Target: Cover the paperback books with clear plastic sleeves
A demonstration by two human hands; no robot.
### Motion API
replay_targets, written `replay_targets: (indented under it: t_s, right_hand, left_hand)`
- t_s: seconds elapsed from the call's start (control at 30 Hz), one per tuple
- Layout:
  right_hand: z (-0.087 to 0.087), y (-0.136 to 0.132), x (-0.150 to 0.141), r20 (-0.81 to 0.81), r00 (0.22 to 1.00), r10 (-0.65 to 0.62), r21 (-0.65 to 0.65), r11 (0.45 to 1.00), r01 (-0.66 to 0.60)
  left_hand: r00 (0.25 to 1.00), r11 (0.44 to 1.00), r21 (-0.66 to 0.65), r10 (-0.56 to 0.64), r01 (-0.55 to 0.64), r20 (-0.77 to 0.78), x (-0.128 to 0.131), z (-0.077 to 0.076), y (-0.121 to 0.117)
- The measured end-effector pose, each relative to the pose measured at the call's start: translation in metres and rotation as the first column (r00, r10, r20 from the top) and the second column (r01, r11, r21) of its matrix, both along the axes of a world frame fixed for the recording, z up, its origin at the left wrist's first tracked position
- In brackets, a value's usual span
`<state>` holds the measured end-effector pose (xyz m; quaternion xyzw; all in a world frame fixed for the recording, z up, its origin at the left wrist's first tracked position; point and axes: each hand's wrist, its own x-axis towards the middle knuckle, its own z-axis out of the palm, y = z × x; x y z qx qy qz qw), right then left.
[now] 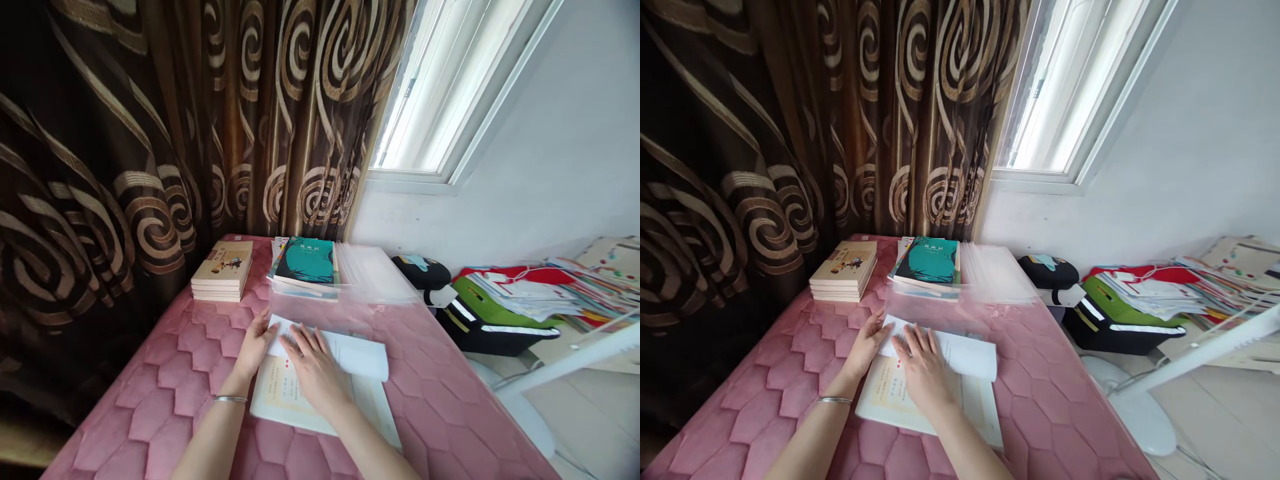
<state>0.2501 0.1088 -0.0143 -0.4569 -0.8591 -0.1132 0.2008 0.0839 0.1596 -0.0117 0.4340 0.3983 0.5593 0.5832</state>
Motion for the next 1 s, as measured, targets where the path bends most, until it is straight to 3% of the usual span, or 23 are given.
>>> replay_targets:
  t_s: [0.27, 0.37, 0.5, 0.6, 0.67, 0.83, 1.0]
  right_hand:
    - [0.017, 0.008, 0.017, -0.081, 0.996, 0.035, 0.016, 0.999, -0.033]
    - [0.019, 0.006, 0.039, -0.118, 0.991, -0.056, 0.038, 0.997, 0.061]
    - [0.008, 0.009, 0.074, -0.242, 0.925, -0.293, 0.066, 0.946, 0.317]
    - [-0.005, 0.019, 0.094, -0.416, 0.812, -0.411, 0.018, 0.888, 0.459]
    - [-0.013, 0.027, 0.103, -0.549, 0.722, -0.422, -0.060, 0.881, 0.470]
    - [-0.026, 0.042, 0.116, -0.808, 0.401, -0.431, -0.314, 0.892, 0.325]
    - [-0.020, 0.046, 0.120, -0.874, 0.071, -0.481, -0.463, 0.868, 0.178]
  left_hand:
    - [1.000, 0.999, 0.030, 0.011, -0.012, 0.023, 0.001, -0.008, 0.004]
    - [0.997, 0.996, 0.036, 0.077, -0.077, 0.004, 0.001, -0.011, 0.006]
    - [0.994, 0.994, 0.023, 0.107, -0.107, -0.031, 0.000, -0.011, 0.005]
    - [0.994, 0.995, 0.018, 0.102, -0.102, -0.031, 0.001, -0.008, 0.005]
    - [0.994, 0.994, 0.020, 0.104, -0.104, -0.033, 0.001, -0.007, 0.004]
    - [0.994, 0.994, 0.047, 0.105, -0.103, -0.038, -0.001, -0.010, 0.005]
    - [0.993, 0.993, 0.056, 0.109, -0.106, -0.044, -0.001, -0.012, 0.006]
